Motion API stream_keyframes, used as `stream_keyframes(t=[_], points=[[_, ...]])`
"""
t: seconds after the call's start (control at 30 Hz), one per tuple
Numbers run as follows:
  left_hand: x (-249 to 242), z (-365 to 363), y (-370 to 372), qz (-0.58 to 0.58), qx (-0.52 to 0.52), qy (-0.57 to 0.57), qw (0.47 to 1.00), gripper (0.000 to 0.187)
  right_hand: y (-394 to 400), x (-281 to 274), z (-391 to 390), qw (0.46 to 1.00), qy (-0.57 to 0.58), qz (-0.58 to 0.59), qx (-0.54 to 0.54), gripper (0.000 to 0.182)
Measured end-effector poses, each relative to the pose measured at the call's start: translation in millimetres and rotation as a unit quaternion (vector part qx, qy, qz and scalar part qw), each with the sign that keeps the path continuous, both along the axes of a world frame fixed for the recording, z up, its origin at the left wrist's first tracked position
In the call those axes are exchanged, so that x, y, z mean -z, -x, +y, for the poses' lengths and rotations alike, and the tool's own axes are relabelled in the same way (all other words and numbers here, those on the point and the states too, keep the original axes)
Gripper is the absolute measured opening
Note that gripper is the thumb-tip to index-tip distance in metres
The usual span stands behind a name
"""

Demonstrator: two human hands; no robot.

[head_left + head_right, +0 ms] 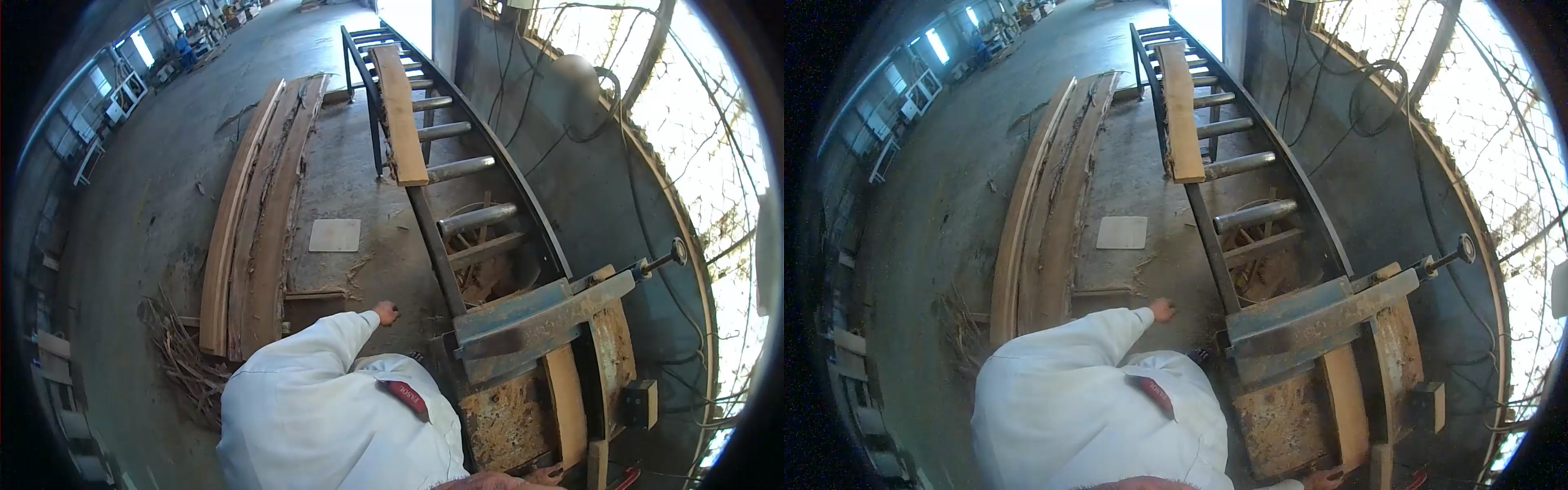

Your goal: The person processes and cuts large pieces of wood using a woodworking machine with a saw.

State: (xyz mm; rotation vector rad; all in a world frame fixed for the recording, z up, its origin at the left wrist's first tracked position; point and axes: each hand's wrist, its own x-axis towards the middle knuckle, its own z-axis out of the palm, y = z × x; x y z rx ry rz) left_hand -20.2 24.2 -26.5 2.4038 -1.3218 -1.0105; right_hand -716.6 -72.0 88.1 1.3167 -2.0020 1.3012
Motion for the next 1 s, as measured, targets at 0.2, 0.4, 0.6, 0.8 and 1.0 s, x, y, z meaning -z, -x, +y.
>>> stream_keyframes(t=[0.2, 0.4, 0.6, 0.8, 1.0], points=[[80.4, 93.9, 36.5, 0.032, -0.058, -0.122, 0.99, 0.029, -16.8, -46.1, -13.1, 0.902, -0.339, -0.179, 0.199, 0.061], [50.2, 140.8, 48.2, 0.045, -0.061, -0.172, 0.982, 0.034, 0.8, -6.5, -19.4, 0.975, -0.151, -0.083, 0.138, 0.049], [45.9, 143.9, 48.5, 0.105, -0.177, -0.135, 0.969, 0.034, -22.1, -61.6, -18.3, 0.922, -0.29, -0.226, 0.121, 0.044], [22.6, 126.1, 52.6, 0.13, -0.156, -0.196, 0.959, 0.035, 46.5, 32.8, -29.6, 0.941, -0.282, -0.141, 0.123, 0.05], [41.2, 80.9, 52.0, -0.012, 0.107, -0.143, 0.984, 0.03, 25.2, 18.5, -23.3, 0.926, -0.334, -0.087, 0.155, 0.066]])
